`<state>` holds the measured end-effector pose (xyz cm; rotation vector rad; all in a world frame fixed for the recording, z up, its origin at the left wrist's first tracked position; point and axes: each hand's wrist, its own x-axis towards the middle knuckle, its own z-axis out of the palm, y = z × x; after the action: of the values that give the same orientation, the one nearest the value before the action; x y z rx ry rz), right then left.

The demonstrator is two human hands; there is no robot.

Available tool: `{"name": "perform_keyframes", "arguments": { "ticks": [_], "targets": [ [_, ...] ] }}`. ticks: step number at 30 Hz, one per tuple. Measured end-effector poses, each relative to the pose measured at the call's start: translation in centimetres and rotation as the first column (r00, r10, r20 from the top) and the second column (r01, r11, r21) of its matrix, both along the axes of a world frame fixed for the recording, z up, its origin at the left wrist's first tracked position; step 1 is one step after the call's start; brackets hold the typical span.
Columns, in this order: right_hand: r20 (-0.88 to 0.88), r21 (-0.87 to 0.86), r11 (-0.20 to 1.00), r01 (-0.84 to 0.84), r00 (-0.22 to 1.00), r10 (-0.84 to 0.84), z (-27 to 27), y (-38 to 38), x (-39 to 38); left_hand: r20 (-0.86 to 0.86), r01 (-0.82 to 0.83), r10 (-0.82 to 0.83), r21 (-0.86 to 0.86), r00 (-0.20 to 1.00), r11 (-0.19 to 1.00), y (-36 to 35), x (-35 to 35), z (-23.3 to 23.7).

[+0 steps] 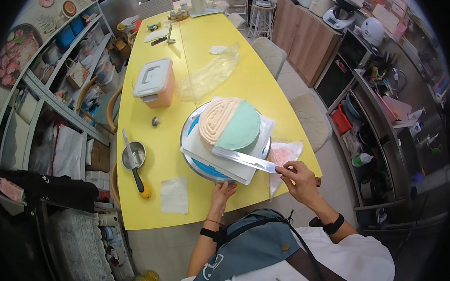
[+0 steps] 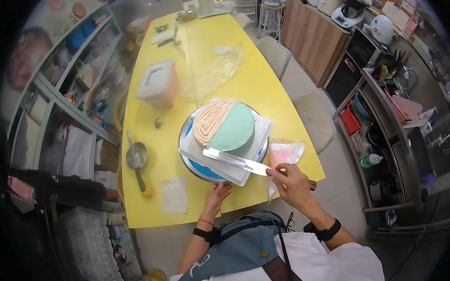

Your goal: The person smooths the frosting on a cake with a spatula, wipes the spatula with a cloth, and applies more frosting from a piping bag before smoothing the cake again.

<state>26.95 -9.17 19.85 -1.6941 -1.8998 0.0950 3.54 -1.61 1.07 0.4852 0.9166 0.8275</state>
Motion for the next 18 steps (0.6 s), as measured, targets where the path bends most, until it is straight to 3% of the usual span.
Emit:
{"name": "perform_keyframes", "arguments": {
  "ticks": [5, 10, 14, 18],
  "targets": [
    [-0.012, 0.046, 0.988, 0.144, 0.990, -0.144, -0.3, -0.3, 2.4, -0.019, -0.025, 0.025, 0.022, 0.999, 0.999, 0.0, -0.3, 0.2],
    [-0.084, 0.034, 0.935, 0.353, 0.933, -0.350, -0.7, -0.2, 5.7, -0.059, -0.162, 0.167, 0.084, 0.984, 0.983, 0.4, -1.2, -0.3],
    [-0.078, 0.023, 0.933, 0.360, 0.931, -0.357, -0.4, -0.3, 6.0, -0.024, -0.352, 0.353, 0.045, 0.935, 0.935, 1.7, -2.0, -1.0],
    [-0.062, 0.044, 0.968, 0.247, 0.968, -0.244, -1.2, -0.4, 4.3, 0.027, -0.359, 0.358, 0.023, 0.933, 0.933, 1.8, -2.0, -1.1]
  ]
}}
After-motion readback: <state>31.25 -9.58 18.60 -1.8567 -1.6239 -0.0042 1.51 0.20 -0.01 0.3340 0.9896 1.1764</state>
